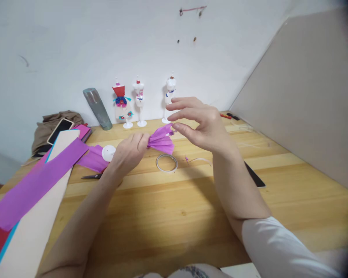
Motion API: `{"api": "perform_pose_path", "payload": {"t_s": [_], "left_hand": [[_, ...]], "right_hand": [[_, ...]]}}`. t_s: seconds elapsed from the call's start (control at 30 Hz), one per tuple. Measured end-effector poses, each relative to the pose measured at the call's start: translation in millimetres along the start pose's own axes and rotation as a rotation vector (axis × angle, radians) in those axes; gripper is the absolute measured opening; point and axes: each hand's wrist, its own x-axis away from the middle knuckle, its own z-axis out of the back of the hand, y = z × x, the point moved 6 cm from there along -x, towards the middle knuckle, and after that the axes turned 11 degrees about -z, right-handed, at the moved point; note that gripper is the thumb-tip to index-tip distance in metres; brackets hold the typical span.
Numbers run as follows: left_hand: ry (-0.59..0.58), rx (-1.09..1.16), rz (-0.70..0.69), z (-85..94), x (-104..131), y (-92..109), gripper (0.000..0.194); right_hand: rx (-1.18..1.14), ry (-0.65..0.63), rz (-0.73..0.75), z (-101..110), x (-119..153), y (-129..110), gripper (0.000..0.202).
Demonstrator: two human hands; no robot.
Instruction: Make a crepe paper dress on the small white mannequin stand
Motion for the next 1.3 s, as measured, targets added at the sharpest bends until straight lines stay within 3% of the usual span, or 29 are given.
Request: {"api": "perform_pose_path", "payload": {"t_s": [0.2, 0.33, 0.43, 0.53, 0.7, 0.8, 0.9, 1.1, 1.3], "left_hand": [[0.005, 0.234, 0.07, -1.1, -2, -6, 0.027], [-0.038, 0.464, 0.182, 2.2, -3, -12, 0.014], [0.081, 0.642, 0.316, 9.8, 1, -16, 0.016], [0.215, 0.857, 0.481, 11.6, 5, -18, 0.021], [0.269, 1.166, 0.649, 0.5, 8, -11, 0.026], [0.25, 1.198, 0.644, -2.9, 7, -6, 0.028], [0.222, 1.167, 0.598, -2.2, 4, -1, 0.026], [0.199, 0.954, 0.506, 4.8, 0, -1, 0.017], [0.12, 0.95, 0.453, 3.4, 0, -3, 0.02]], "right_hand": [[-0.086, -0.108, 0.005, -4, -1, -9, 0.023], [-0.261, 0.003, -0.199, 3, -2, -4, 0.029], [-0.525, 0.054, -0.318, 3, -1, 9, 0.04], [-0.739, -0.049, -0.405, -13, 0, 22, 0.056], [-0.702, -0.26, -0.547, -61, 3, 21, 0.061], [-0.732, -0.351, -0.525, -86, 5, 7, 0.052], [-0.74, -0.297, -0.57, -97, 8, 8, 0.04], [-0.77, -0.252, -0.659, -103, 10, 19, 0.022], [-0.761, -0.266, -0.664, -105, 10, 25, 0.019]]}}
